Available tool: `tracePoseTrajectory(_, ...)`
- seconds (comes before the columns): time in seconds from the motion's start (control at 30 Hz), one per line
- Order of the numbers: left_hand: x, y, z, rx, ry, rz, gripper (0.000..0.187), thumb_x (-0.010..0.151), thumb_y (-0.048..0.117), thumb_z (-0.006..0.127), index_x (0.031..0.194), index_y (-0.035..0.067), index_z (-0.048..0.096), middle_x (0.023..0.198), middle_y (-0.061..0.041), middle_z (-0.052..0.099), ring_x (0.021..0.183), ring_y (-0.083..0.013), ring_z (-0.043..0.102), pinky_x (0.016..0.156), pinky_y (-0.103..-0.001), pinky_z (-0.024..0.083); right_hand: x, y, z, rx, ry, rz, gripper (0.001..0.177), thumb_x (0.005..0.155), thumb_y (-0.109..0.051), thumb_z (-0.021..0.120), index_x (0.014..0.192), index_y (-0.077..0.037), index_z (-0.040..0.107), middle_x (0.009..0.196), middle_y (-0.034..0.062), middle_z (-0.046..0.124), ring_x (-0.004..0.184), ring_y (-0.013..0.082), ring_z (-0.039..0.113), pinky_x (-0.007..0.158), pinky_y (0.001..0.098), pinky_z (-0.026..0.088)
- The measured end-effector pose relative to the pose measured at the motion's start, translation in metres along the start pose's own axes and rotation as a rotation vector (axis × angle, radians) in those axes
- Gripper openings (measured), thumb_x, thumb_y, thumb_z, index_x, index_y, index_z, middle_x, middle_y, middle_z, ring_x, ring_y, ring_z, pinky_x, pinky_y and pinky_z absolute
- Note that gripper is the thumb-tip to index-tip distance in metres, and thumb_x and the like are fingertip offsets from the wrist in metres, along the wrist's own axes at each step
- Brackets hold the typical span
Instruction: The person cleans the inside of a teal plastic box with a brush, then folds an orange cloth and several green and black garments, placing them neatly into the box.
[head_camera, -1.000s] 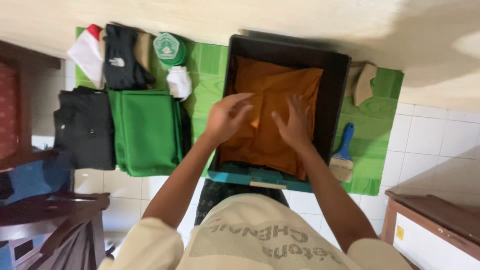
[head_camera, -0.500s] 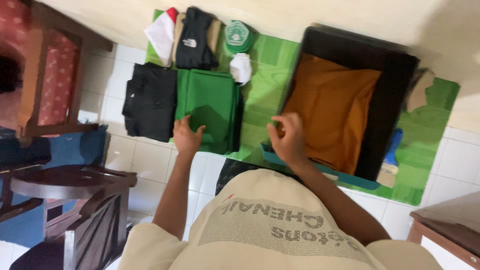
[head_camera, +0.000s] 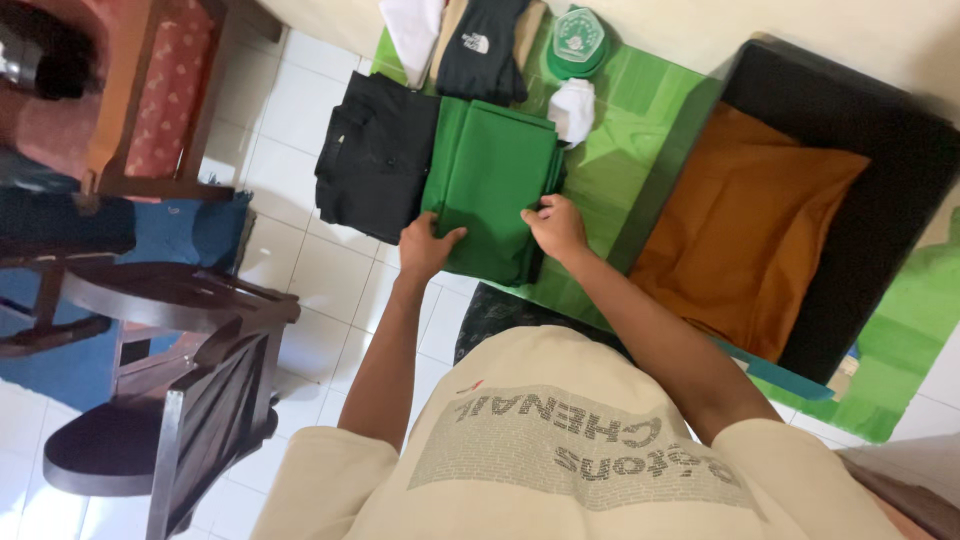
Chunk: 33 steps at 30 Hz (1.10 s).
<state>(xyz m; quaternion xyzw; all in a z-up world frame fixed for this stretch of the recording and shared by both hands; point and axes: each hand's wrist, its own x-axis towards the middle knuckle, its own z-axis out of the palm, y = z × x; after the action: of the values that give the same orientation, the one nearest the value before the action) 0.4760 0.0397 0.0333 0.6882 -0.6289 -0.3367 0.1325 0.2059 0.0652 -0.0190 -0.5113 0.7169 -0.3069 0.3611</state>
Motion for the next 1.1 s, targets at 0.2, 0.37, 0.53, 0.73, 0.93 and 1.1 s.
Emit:
tracePoseTrajectory(0.2,-0.001,0.026,-0.009,-0.569,-0.379,-0.146,0.073,0.076,0.020,0.089,0.139,0.002,0.054,0.123,-0.017,0.071,0.111,-0.0256,0.071,0.096,-0.037,0.057,0.008,0.000,0.004,0.528,-0.277,0.506,0.037,0.088,-0.034,0.077,0.109,-0.004,0.070,0.094,0.0064,0.073,0.082,0.0209,0.069,0.071,0.0390,0.058)
tracePoseTrajectory(0.37,-0.010,0.090,-0.039,-0.795,-0.512,-0.045,0.084,0.079,0.012,0.085,0.152,0.005,0.043,0.136,-0.013,0.064,0.126,-0.0238,0.062,0.105,-0.036,0.050,-0.005,-0.048,-0.042,1.036,-0.467,0.682,0.049,0.093,-0.043,0.067,0.128,-0.008,0.065,0.118,0.0085,0.071,0.102,0.0215,0.070,0.087,0.0399,0.058)
tracePoseTrajectory(0.53,-0.032,0.172,-0.067,-0.958,-0.694,0.106,0.077,0.084,0.003,0.081,0.152,0.004,0.046,0.132,-0.011,0.065,0.122,-0.0210,0.061,0.105,-0.038,0.051,-0.035,-0.074,-0.101,1.370,-0.478,0.646,0.058,0.098,-0.048,0.057,0.136,-0.005,0.060,0.126,0.0124,0.069,0.112,0.0262,0.068,0.099,0.0412,0.055)
tracePoseTrajectory(0.73,-0.068,0.258,-0.061,-0.834,-0.830,0.515,0.072,0.091,0.001,0.080,0.155,0.005,0.046,0.141,-0.006,0.061,0.131,-0.0165,0.056,0.116,-0.035,0.046,-0.065,-0.040,-0.168,1.542,-0.279,0.535,0.053,0.100,-0.046,0.057,0.133,-0.004,0.061,0.121,0.0149,0.069,0.109,0.0291,0.068,0.097,0.0436,0.056)
tracePoseTrajectory(0.93,-0.118,0.329,-0.014,-0.925,-0.976,0.557,0.076,0.092,0.003,0.080,0.158,0.006,0.041,0.147,-0.007,0.057,0.138,-0.0179,0.052,0.121,-0.037,0.042,-0.120,-0.049,-0.248,1.641,0.055,0.324,0.048,0.105,-0.039,0.050,0.136,-0.004,0.061,0.123,0.0159,0.069,0.110,0.0286,0.068,0.096,0.0429,0.056)
tracePoseTrajectory(1.1,-0.153,0.374,0.043,-1.022,-1.157,0.508,0.078,0.095,0.002,0.076,0.161,0.006,0.036,0.149,-0.009,0.056,0.141,-0.0204,0.051,0.122,-0.039,0.041,-0.179,-0.066,-0.310,1.837,0.287,0.309,0.049,0.102,-0.030,0.045,0.137,0.000,0.059,0.126,0.0200,0.069,0.111,0.0317,0.068,0.097,0.0439,0.056)
